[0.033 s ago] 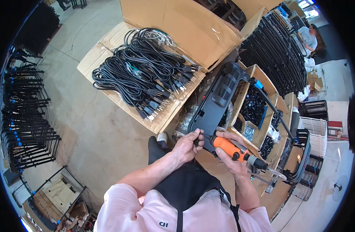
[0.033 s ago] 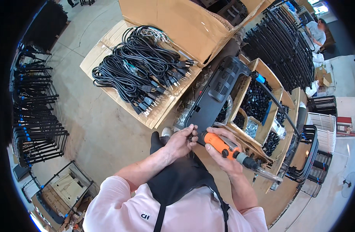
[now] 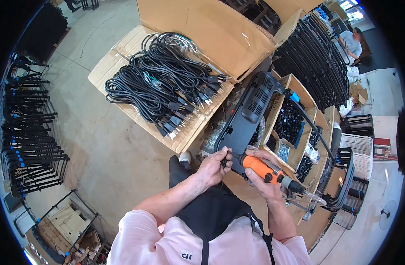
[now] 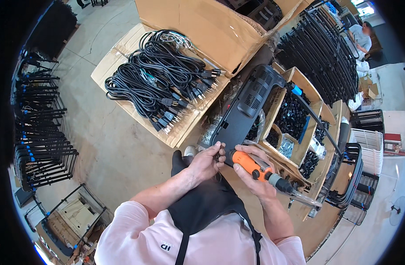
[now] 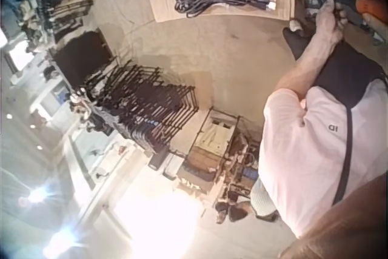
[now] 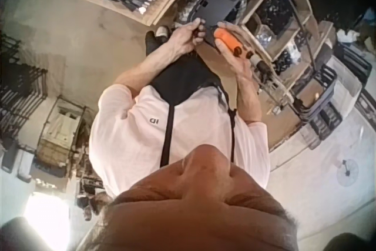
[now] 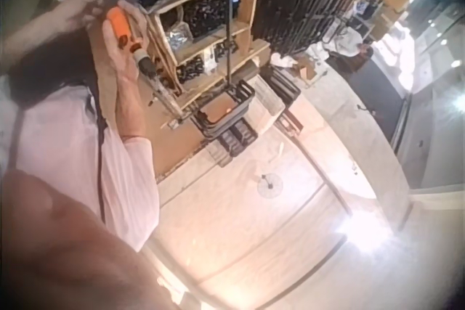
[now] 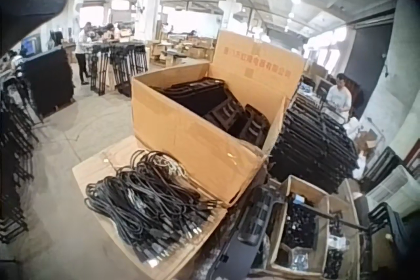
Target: The person assembles a black electronic device, likely a treadmill console, in a warehouse setting. They attach a metal frame to the console, secure it with screws using a power drill, and connect a power cord to the back of the unit.
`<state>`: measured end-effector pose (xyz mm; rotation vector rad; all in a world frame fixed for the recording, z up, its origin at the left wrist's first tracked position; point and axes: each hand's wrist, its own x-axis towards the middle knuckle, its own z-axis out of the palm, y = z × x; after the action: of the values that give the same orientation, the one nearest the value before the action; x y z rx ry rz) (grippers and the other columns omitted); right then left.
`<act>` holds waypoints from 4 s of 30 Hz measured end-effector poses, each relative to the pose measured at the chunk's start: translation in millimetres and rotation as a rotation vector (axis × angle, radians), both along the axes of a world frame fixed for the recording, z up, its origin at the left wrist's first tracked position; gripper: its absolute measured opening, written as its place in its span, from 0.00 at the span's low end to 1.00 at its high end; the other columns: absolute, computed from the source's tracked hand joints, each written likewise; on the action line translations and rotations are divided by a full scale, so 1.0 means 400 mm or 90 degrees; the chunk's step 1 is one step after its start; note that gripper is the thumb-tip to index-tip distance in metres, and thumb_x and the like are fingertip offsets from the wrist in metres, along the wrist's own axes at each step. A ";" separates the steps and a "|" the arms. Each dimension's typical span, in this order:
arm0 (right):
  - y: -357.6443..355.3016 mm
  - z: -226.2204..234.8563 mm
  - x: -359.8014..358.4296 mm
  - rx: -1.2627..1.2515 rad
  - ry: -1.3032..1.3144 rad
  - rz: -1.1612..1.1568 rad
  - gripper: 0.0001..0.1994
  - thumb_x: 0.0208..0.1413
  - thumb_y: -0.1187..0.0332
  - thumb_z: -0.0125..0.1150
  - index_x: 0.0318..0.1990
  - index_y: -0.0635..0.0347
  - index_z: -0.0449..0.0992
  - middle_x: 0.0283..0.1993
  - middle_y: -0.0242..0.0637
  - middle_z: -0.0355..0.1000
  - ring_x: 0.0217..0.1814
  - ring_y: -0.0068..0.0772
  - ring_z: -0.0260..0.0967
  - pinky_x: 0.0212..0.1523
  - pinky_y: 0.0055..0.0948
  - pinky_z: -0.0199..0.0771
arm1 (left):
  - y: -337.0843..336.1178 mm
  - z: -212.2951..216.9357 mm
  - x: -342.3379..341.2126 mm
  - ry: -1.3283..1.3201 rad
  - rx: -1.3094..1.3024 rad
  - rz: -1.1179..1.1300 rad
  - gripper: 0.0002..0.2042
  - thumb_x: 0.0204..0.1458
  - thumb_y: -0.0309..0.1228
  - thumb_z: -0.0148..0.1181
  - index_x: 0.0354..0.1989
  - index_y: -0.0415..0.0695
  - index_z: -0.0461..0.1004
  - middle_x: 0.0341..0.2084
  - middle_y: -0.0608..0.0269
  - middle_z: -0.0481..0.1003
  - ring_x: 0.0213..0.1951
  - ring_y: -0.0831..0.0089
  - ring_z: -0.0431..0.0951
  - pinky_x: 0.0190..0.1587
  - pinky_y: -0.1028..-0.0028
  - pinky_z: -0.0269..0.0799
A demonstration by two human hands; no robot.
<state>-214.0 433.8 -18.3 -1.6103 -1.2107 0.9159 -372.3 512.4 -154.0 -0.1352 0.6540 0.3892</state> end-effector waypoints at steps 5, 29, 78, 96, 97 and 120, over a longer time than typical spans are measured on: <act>0.063 -0.003 -0.024 -0.026 0.010 -0.034 0.23 0.59 0.76 0.72 0.62 0.59 0.75 0.63 0.41 0.79 0.65 0.34 0.76 0.68 0.36 0.75 | 0.000 0.013 0.002 0.060 0.038 0.003 0.13 0.76 0.40 0.47 0.47 0.45 0.74 0.35 0.64 0.78 0.34 0.72 0.76 0.34 0.72 0.71; 0.178 -0.048 -0.044 -0.142 -0.131 0.050 0.18 0.57 0.74 0.75 0.53 0.60 0.77 0.59 0.42 0.80 0.59 0.33 0.80 0.62 0.33 0.80 | 0.011 -0.016 -0.081 0.032 0.118 -0.097 0.18 0.76 0.42 0.51 0.57 0.42 0.79 0.35 0.66 0.80 0.30 0.79 0.74 0.33 0.76 0.70; 0.385 0.002 0.895 0.088 0.076 -0.186 0.27 0.57 0.77 0.74 0.63 0.64 0.71 0.58 0.45 0.79 0.63 0.34 0.76 0.68 0.36 0.75 | 0.230 0.013 0.884 0.029 -0.048 -0.081 0.13 0.75 0.34 0.50 0.59 0.40 0.74 0.45 0.59 0.80 0.46 0.65 0.84 0.49 0.67 0.86; 0.531 -0.087 0.908 0.008 -0.105 -0.061 0.16 0.54 0.68 0.75 0.49 0.59 0.81 0.46 0.33 0.81 0.48 0.24 0.78 0.53 0.30 0.78 | 0.227 -0.051 0.817 -0.017 0.130 -0.141 0.13 0.74 0.36 0.54 0.56 0.40 0.77 0.32 0.69 0.78 0.32 0.77 0.78 0.35 0.76 0.76; 0.536 -0.086 0.910 0.002 -0.109 -0.056 0.16 0.54 0.68 0.75 0.49 0.58 0.81 0.46 0.33 0.81 0.48 0.24 0.78 0.53 0.30 0.78 | 0.230 -0.050 0.818 -0.006 0.144 -0.134 0.13 0.74 0.36 0.55 0.55 0.40 0.77 0.32 0.69 0.78 0.32 0.78 0.78 0.34 0.76 0.76; 0.472 0.007 0.853 0.062 0.079 -0.045 0.27 0.57 0.71 0.77 0.62 0.65 0.73 0.58 0.42 0.81 0.62 0.31 0.77 0.68 0.36 0.76 | 0.425 -0.041 0.933 -0.022 -0.048 0.155 0.13 0.76 0.41 0.50 0.47 0.45 0.76 0.29 0.69 0.74 0.28 0.77 0.73 0.31 0.78 0.74</act>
<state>127.0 622.6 -15.5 -1.4885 -1.0892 0.8853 1.0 682.6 -170.6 -0.2944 0.6195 0.5946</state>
